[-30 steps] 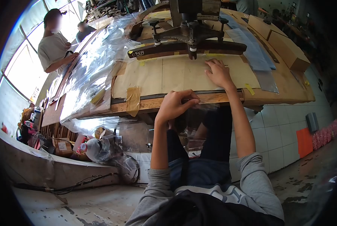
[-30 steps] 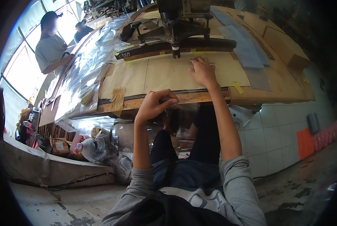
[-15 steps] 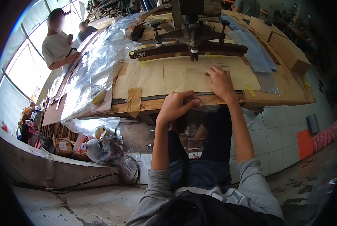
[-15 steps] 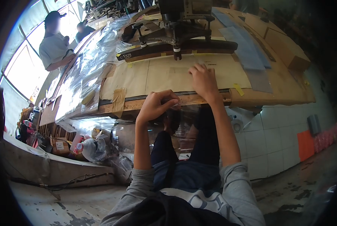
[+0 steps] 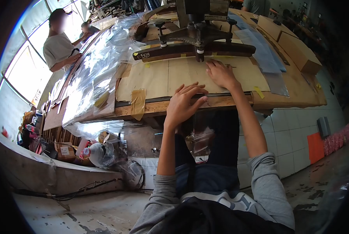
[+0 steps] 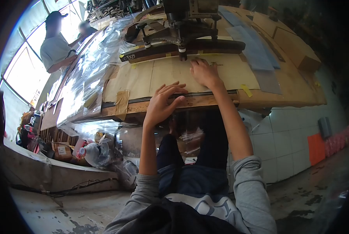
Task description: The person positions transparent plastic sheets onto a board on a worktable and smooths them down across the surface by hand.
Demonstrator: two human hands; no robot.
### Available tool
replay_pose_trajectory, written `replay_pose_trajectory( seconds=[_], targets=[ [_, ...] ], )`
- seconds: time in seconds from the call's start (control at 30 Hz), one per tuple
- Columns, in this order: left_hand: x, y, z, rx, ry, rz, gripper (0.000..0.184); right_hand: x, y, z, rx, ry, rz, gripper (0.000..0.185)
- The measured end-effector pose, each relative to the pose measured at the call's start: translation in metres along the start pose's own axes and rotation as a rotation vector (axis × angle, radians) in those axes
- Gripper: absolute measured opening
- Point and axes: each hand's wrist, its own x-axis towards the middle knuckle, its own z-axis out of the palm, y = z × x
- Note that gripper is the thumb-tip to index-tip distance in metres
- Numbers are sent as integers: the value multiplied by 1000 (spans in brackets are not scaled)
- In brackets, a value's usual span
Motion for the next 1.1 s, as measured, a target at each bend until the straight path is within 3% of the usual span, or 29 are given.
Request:
replay_pose_trajectory(
  seconds=[0.57, 1.1],
  targets=[
    [1, -10, 16, 193, 131, -2, 25, 7, -1, 9, 25, 238, -37, 27],
    [1, -7, 18, 237, 161, -20, 27, 15, -6, 12, 13, 272, 16, 23]
  ],
)
